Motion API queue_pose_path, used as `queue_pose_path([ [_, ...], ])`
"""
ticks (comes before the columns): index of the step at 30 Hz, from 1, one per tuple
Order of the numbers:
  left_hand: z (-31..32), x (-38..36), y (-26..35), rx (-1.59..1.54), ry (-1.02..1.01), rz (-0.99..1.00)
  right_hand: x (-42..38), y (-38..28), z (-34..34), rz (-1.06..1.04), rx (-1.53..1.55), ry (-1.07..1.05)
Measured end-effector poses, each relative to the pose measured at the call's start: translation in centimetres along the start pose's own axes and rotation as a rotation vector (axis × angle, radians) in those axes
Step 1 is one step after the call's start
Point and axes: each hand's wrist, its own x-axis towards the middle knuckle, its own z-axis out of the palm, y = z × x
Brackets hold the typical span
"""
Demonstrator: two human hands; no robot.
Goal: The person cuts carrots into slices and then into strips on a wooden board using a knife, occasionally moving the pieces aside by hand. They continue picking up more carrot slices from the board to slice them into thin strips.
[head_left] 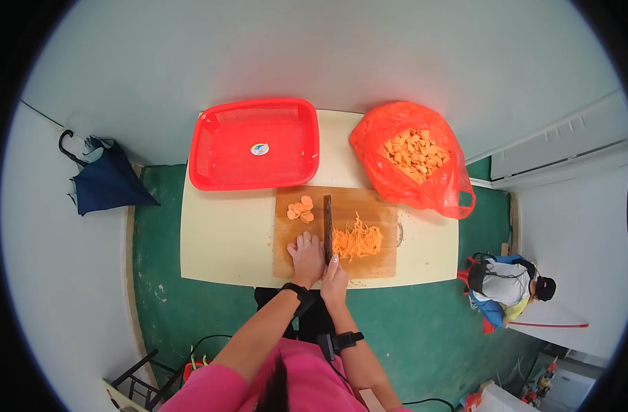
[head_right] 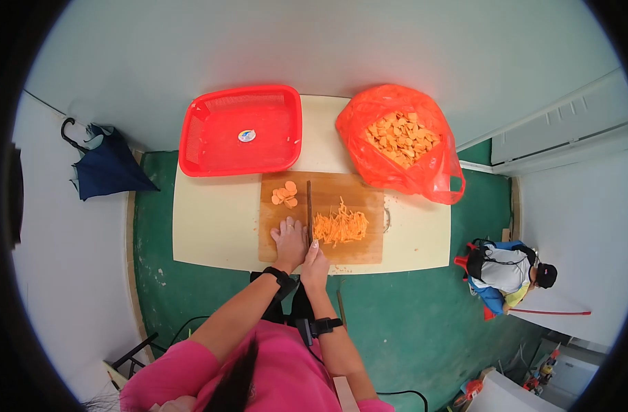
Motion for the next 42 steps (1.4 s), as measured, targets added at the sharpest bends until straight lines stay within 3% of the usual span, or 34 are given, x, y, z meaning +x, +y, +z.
queue_pose_path([
  [30, -0.6, 0.4, 0.0, 0.055, 0.044, 0.107, -0.7, 0.3, -0.4, 0.075, 0.061, 0.041],
  [33, -1.1, 0.3, 0.4, 0.064, -0.080, 0.058, -0.6, 0.7, -0.4, 0.098, 0.053, 0.021],
  [37, -1.1, 0.2, 0.3, 0.058, -0.110, 0.071, -0.5, 0.5, -0.5, 0.112, 0.070, 0.012],
  [39, -0.7, 0.5, 0.2, 0.078, -0.013, 0.103, -0.4, 0.2, -0.7, 0.101, 0.059, -0.012],
  [42, -0.8, 0.4, 0.4, 0.074, -0.077, 0.064, -0.5, 0.3, -0.6, 0.079, 0.032, 0.026],
])
